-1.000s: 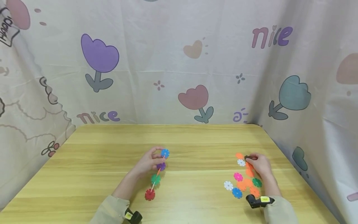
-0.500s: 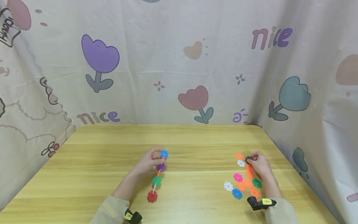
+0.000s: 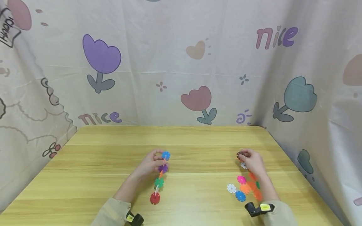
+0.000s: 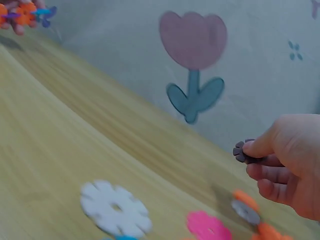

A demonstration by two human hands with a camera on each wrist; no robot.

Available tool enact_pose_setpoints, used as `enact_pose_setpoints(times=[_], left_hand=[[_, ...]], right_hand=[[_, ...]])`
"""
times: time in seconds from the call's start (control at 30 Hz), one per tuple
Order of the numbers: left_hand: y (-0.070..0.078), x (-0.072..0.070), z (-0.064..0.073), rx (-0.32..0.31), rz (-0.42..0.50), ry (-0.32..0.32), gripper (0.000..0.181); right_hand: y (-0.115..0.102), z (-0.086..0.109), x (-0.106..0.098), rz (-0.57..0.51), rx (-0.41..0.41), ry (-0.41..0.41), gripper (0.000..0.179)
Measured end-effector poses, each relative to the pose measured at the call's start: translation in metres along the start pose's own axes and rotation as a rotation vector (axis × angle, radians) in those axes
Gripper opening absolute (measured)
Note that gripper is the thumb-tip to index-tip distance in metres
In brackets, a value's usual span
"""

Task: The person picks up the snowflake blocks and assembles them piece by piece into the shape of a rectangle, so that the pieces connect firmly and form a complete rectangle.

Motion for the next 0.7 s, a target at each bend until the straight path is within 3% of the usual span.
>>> enact_pose_setpoints(times=[0.3,0.7], left_hand=[[-0.001,0.002,0.001,-0.001,0.030,-0.030,0.039],[-0.001,0.001,0.000,0.010,-0.008,0.004,0.040]], right_hand=[[-0.037,0.002,0.030,-0.213,0.030,-0.125,0.026],[-0.076,0.016,0.068,-0.281,-0.028,-0.222,0.025]])
Point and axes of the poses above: each hand's wrist, its own z-axis away from the middle knuckle, its own x-axis out of the palm, y = z × x, the point moved 3 cm from there along -z, towards the middle knuckle, and after that the axes turned 11 degrees about y, right-handed, at the moved point
